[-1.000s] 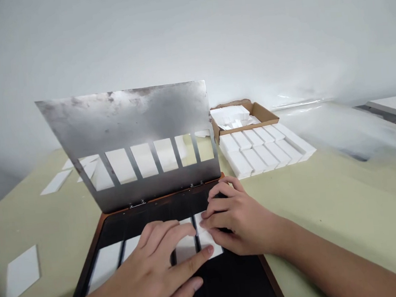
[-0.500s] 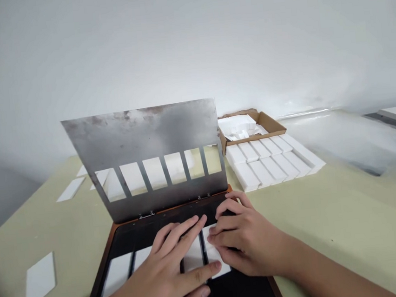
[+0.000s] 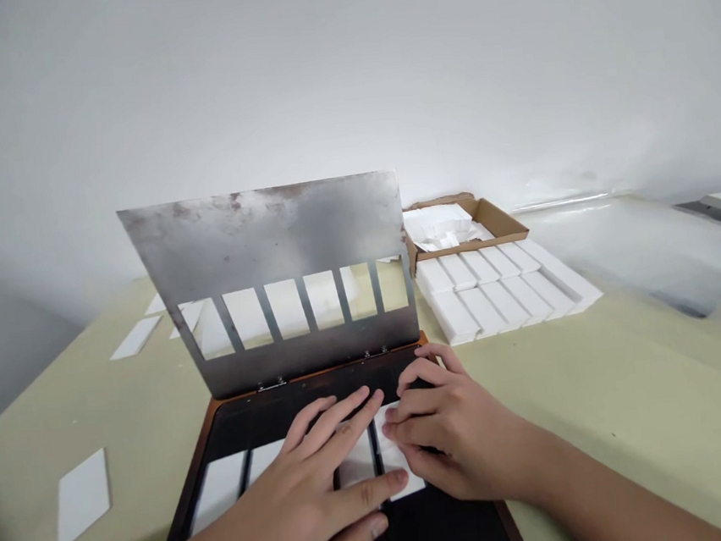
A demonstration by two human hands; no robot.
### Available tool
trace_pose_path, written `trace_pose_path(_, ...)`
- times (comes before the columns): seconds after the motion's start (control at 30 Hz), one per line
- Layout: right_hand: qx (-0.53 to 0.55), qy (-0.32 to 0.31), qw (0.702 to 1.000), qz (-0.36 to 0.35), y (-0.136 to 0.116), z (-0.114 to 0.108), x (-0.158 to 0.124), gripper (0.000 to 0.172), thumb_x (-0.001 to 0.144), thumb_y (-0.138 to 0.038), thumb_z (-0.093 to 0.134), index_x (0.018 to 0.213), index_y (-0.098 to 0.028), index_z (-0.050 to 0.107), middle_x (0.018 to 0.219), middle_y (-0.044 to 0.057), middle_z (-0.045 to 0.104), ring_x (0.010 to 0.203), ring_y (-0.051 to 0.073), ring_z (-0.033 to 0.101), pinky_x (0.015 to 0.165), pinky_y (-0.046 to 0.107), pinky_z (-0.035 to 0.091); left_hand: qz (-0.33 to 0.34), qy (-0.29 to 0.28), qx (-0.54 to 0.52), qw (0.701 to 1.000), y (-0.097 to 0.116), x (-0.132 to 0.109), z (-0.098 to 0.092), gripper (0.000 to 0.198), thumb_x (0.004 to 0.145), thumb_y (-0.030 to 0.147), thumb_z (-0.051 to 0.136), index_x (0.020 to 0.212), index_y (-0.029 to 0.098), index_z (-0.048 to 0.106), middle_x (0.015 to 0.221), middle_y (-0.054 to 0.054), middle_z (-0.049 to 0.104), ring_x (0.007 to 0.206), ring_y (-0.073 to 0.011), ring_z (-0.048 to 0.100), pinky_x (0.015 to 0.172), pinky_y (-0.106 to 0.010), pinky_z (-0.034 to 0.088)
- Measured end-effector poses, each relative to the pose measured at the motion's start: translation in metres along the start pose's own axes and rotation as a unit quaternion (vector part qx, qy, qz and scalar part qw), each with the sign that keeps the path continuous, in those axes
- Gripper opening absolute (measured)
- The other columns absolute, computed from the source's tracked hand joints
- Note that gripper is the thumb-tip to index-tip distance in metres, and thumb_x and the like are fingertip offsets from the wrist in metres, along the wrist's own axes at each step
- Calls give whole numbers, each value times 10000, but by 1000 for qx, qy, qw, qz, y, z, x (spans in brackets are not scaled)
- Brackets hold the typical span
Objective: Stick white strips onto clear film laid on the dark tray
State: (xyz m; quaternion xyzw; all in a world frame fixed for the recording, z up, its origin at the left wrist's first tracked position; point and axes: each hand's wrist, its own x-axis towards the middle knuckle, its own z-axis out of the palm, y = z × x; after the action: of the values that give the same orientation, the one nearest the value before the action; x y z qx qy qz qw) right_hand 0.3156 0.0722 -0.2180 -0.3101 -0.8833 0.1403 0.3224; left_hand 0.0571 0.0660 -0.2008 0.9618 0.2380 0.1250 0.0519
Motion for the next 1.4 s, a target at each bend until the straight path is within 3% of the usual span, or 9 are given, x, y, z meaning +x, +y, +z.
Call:
trace_pose_path(0.13, 37, -30, 999, 8, -6, -4, 2, 74, 945, -220, 685, 884, -238, 723, 823, -54, 756, 927, 168, 596, 1139, 479, 283, 19, -11, 3, 1000, -1, -1, -1, 467, 1078, 387, 550, 1543, 391, 514, 1597, -117, 516, 1515, -351, 444, 1190, -606, 382)
trace_pose_path(0.23, 80, -25, 996, 1, -8, -7, 0, 362, 969, -297, 612, 625, -199, 555, 569, -54, 564, 748, 145, 547, 1104, 487, 299, 43, -12, 17, 999, -1, -4, 1, 466, 1075, 380, 550, 1537, 319, 526, 1598, -116, 518, 1483, -327, 492, 1213, -551, 373)
trace_pose_path(0.47, 16, 20, 1000, 12, 3, -7, 0, 254, 1034, -249, 521, 904, -226, 738, 847, -8, 771, 983, 204, 604, 1135, 521, 278, 103, 25, 71, 992, 4, -3, 9, 417, 1092, 428, 526, 1386, 147, 619, 1410, -135, 659, 1321, -270, 593, 1171, -422, 394)
trace_pose_path(0.67, -29, -47, 998, 32, -13, -13, 11, 602, 1097, -385, 436, 556, -212, 634, 574, -8, 659, 786, 160, 637, 1109, 444, 369, 108, 8, 101, 989, 16, -3, -7, 399, 1042, 399, 617, 1369, 172, 623, 1173, -116, 697, 1102, -266, 653, 1011, -411, 503)
trace_pose_path(0.8, -78, -72, 990, 93, -31, -14, 6, 496, 1122, -457, 366, 1127, -199, 790, 1157, 95, 792, 1157, 236, 667, 1142, 483, 386, 10, 13, 143, 990, 10, -47, -25, 636, 1061, 462, 564, 1637, 282, 361, 1598, -151, 487, 1381, -355, 542, 1127, -535, 435)
trace_pose_path(0.9, -99, -116, 982, 115, -46, -1, -13, 659, 1079, -579, 436, 1609, -188, 444, 1639, 148, 464, 1509, 343, 430, 1238, 611, 260, -144, 35, 195, 970, 2, -102, -29, 800, 1086, 537, 487, 1710, 261, 70, 1654, -173, 423, 1439, -370, 515, 1110, -531, 460)
trace_pose_path(1.07, -146, -153, 968, 136, -71, 29, -63, 773, 1078, -615, 395, 1693, -219, 142, 1726, 124, 229, 1586, 382, 292, 1255, 699, 163, -145, 6, 240, 960, 36, -171, -18, 803, 1084, 576, 465, 1707, 271, 62, 1658, -68, 429, 1493, -318, 473, 1121, -456, 472)
trace_pose_path(1.2, -269, -101, 956, 67, -90, 38, -96, 813, 1070, -594, 430, 1698, -262, 33, 1703, 72, 316, 1561, 358, 357, 1221, 651, 273, -87, 43, 303, 948, 77, -195, -3, 830, 1033, 693, 477, 1680, 212, 277, 1591, -87, 531, 1429, -309, 545, 1127, -409, 465)
trace_pose_path(1.4, -437, 31, 894, -96, -104, 53, -122, 920, 980, -727, 487, 1631, -87, 374, 1488, 137, 621, 1233, 341, 691, 968, 522, 499, -64, 69, 309, 946, 84, -191, -8, 557, 1026, 97, 404, 1574, 171, 465, 1436, -84, 681, 1283, -231, 671, 1092, -381, 505)
